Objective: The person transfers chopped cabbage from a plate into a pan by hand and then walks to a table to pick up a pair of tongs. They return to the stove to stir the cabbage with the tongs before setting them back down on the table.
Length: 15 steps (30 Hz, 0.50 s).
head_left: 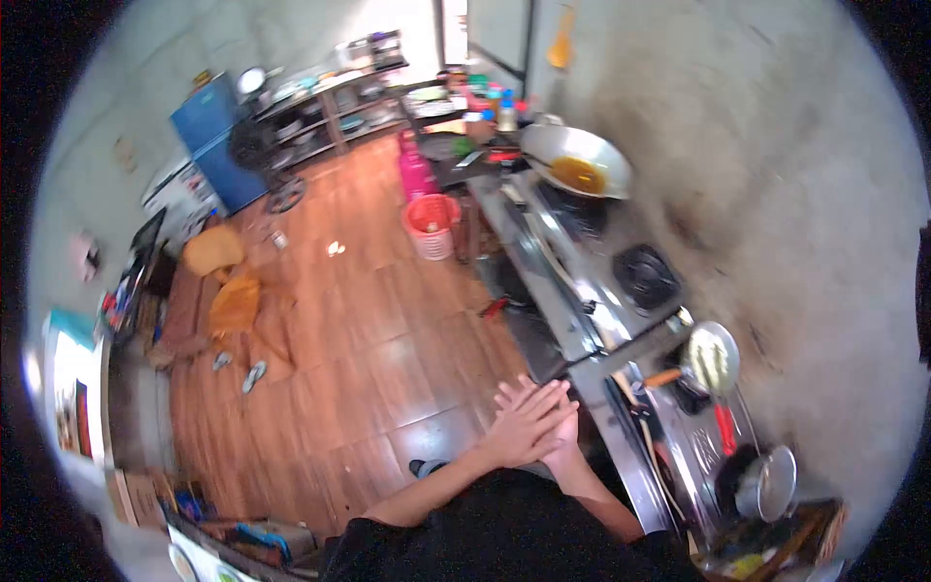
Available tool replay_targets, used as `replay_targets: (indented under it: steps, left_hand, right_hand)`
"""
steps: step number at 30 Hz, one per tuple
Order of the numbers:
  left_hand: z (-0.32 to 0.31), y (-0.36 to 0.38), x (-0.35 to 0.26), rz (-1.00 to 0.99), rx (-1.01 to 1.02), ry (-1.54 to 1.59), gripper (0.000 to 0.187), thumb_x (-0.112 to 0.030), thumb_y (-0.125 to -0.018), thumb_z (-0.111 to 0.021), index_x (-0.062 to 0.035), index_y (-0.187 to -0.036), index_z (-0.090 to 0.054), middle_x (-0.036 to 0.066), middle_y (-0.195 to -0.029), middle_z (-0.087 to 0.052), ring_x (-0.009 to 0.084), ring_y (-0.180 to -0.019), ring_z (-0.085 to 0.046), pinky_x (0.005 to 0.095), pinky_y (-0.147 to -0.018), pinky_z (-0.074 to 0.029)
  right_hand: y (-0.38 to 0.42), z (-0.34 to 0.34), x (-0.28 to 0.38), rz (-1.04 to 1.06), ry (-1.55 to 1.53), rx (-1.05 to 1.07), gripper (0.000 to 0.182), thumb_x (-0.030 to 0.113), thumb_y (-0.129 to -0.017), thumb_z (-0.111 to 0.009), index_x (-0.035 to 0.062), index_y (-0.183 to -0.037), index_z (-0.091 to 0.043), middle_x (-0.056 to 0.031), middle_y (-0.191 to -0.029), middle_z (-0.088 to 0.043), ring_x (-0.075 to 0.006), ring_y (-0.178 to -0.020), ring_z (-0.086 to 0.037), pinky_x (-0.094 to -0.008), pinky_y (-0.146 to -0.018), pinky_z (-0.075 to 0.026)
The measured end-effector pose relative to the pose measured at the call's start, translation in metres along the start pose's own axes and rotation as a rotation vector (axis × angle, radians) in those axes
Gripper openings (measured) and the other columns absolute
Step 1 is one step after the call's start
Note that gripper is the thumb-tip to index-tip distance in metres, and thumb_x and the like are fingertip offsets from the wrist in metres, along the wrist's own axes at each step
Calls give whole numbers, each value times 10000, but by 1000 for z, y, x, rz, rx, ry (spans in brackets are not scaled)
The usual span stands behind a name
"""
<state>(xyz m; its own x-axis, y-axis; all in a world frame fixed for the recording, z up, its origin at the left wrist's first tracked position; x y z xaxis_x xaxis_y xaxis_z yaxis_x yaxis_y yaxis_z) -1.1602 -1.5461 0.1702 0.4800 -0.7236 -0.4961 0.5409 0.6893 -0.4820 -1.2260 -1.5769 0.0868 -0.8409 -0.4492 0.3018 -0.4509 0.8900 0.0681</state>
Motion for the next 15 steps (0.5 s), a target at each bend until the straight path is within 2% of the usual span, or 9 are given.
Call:
replay_targets:
  steps: [2,3,4,6,10,11,12,14,15]
  left_hand:
    - [43,59,58,275,-164,-70,581,-266,-875,-602,-1,-1361,-424,229,-1424,-394,382,-1338,-357,495,-1098,-258]
    - [73,94,96,491,-315,-119,600,-251,-875,-598,16,-1374,-397,235,-1430,-382,385,-1343,-345,509,-1105,-238]
    - [89,130,125,544,-368,-166,600,-251,-875,-598,16,-1374,-397,235,-1430,-382,385,-1343,-345,509,-1105,-238]
    - [121,230,170,1088,-656,-448,631,-216,-874,-570,14,-1413,-337,259,-1423,-373,386,-1339,-343,520,-1091,-252]
    - [193,258,145,944,-757,-297,631,-231,-865,-586,20,-1397,-359,282,-1396,-398,415,-1313,-368,495,-1090,-267]
    - [206,268,140,983,-792,-330,631,-231,-865,-586,20,-1397,-359,282,-1396,-398,415,-1313,-368,495,-1090,-267]
    - [211,271,135,964,-697,-382,611,-234,-862,-590,14,-1380,-382,278,-1384,-414,411,-1301,-384,497,-1079,-282]
    - [214,300,143,974,-624,-454,591,-238,-860,-594,8,-1363,-404,274,-1372,-430,407,-1289,-400,499,-1069,-296]
    - [219,347,155,1186,-774,-518,555,-240,-861,-594,8,-1331,-433,262,-1349,-455,395,-1277,-416,502,-1058,-306]
  right_hand:
    - [-28,-19,-60,-239,-159,-205,577,499,-963,-405,88,-1367,-435,-116,-1315,-518,-292,-1224,-487,-428,-1088,-332]
    - [-47,-32,-90,-399,-378,189,586,475,-970,-403,71,-1395,-402,-161,-1390,-460,-315,-1286,-440,-448,-1088,-338]
    - [-63,-46,-118,-486,-374,208,586,475,-970,-403,71,-1395,-402,-161,-1390,-460,-315,-1286,-440,-448,-1088,-338]
    - [-90,-45,-160,-405,47,-148,533,445,-973,-404,70,-1350,-433,-171,-1344,-492,-278,-1188,-518,-472,-993,-426]
    - [-130,-15,-284,-823,236,-162,476,374,-969,-415,74,-1338,-440,-174,-1335,-496,-291,-1202,-508,-457,-1035,-397]
    - [-129,-41,-319,-1103,-258,86,471,352,-964,-431,72,-1342,-438,-151,-1365,-482,-297,-1242,-478,-444,-1050,-379]
    - [-133,-60,-343,-1157,-256,92,471,352,-964,-431,72,-1342,-438,-151,-1365,-482,-297,-1242,-478,-444,-1050,-379]
    - [-141,-98,-382,-1096,213,87,489,355,-970,-428,64,-1363,-415,-137,-1367,-481,-295,-1253,-461,-431,-1053,-367]
    - [-141,-104,-406,-1310,128,157,514,368,-981,-407,59,-1391,-381,-156,-1398,-451,-298,-1300,-417,-457,-1069,-342]
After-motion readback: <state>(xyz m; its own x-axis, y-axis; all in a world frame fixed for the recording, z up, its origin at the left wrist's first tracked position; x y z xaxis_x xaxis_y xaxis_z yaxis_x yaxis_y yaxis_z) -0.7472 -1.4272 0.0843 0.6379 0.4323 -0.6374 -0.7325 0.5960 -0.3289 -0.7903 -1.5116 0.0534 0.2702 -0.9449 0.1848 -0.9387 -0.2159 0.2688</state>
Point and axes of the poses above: each hand's wrist, its own y-axis away from the middle knuckle, its own z-axis out of the back of the hand, x = y × z, the point moved 6 cm from there along -y, towards the middle knuckle
